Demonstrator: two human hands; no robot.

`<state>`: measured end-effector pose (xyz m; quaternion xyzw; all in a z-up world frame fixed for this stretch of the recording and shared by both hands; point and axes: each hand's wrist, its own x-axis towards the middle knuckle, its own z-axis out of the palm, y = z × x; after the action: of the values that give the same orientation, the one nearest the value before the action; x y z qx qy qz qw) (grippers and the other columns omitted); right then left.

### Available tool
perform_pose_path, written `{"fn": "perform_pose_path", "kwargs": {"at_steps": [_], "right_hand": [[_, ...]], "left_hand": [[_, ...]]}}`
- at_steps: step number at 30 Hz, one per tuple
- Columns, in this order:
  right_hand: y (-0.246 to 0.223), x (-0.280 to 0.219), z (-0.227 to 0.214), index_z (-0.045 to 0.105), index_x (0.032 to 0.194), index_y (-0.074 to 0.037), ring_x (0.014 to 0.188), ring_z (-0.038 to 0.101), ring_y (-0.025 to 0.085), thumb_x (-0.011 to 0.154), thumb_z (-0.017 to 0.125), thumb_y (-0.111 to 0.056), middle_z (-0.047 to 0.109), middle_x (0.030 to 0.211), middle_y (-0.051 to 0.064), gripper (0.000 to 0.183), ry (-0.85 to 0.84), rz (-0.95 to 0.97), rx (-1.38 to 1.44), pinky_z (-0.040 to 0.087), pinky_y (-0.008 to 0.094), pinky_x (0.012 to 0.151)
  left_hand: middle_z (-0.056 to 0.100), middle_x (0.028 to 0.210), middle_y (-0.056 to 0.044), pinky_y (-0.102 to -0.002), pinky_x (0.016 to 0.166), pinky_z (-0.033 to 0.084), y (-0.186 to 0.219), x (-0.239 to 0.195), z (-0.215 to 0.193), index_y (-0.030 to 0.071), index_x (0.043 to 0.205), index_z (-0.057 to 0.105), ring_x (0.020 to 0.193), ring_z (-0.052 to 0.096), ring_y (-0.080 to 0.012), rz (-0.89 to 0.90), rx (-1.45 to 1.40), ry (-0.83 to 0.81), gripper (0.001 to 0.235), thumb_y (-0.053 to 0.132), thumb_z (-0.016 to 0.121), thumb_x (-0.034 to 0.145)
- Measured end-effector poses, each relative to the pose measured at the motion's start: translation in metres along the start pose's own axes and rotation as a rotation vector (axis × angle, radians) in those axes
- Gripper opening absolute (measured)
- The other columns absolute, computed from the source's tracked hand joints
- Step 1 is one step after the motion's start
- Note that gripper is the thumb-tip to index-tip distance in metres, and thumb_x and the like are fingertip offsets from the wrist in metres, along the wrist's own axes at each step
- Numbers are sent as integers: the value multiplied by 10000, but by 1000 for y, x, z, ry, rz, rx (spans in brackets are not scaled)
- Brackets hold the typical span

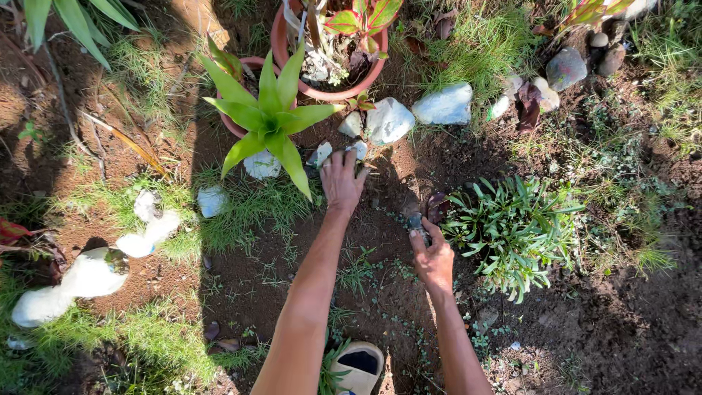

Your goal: The person uses a small hand trowel to loosen soil and remove weeds from a garden bed. They repeatedly dig into the dirt, pull out small plants by hand, and clear the area around existing potted plants and decorative stones.

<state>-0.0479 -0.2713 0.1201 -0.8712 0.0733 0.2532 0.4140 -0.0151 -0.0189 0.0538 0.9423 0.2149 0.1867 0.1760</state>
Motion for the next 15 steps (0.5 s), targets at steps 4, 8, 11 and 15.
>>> {"fn": "perform_pose_path", "kwargs": {"at_steps": [4, 8, 11, 15], "right_hand": [[-3, -1, -7, 537, 1474, -182, 437, 517, 117, 927, 646, -385, 581, 531, 40, 593, -42, -7, 50, 436, 325, 434], [0, 6, -3, 592, 1453, -148, 466, 473, 83, 924, 672, -366, 582, 554, -1, 577, -16, -97, 89, 379, 299, 437], [-7, 16, 16, 616, 1426, -121, 483, 501, 63, 937, 697, -314, 620, 610, -1, 531, 3, -142, 123, 416, 273, 450], [-28, 42, 76, 558, 1433, -84, 467, 525, 73, 972, 653, -255, 650, 674, 51, 501, -90, -155, 216, 438, 298, 406]], "left_hand": [[599, 1095, -94, -502, 873, 443, -7, 4, 34, 156, 1145, 732, 1059, 559, -333, 76, 77, 60, 251, 185, 728, 896], [628, 1024, -106, -472, 936, 468, -25, -4, 66, 91, 1052, 699, 1016, 595, -308, 14, -23, -12, 141, 103, 699, 911], [647, 986, -127, -481, 932, 465, -32, -3, 68, 74, 1000, 685, 980, 605, -333, -56, -118, -25, 93, 106, 695, 913], [652, 994, -138, -490, 942, 464, -33, -5, 62, 71, 1001, 684, 979, 600, -359, -46, -165, -61, 84, 81, 672, 918]]}}
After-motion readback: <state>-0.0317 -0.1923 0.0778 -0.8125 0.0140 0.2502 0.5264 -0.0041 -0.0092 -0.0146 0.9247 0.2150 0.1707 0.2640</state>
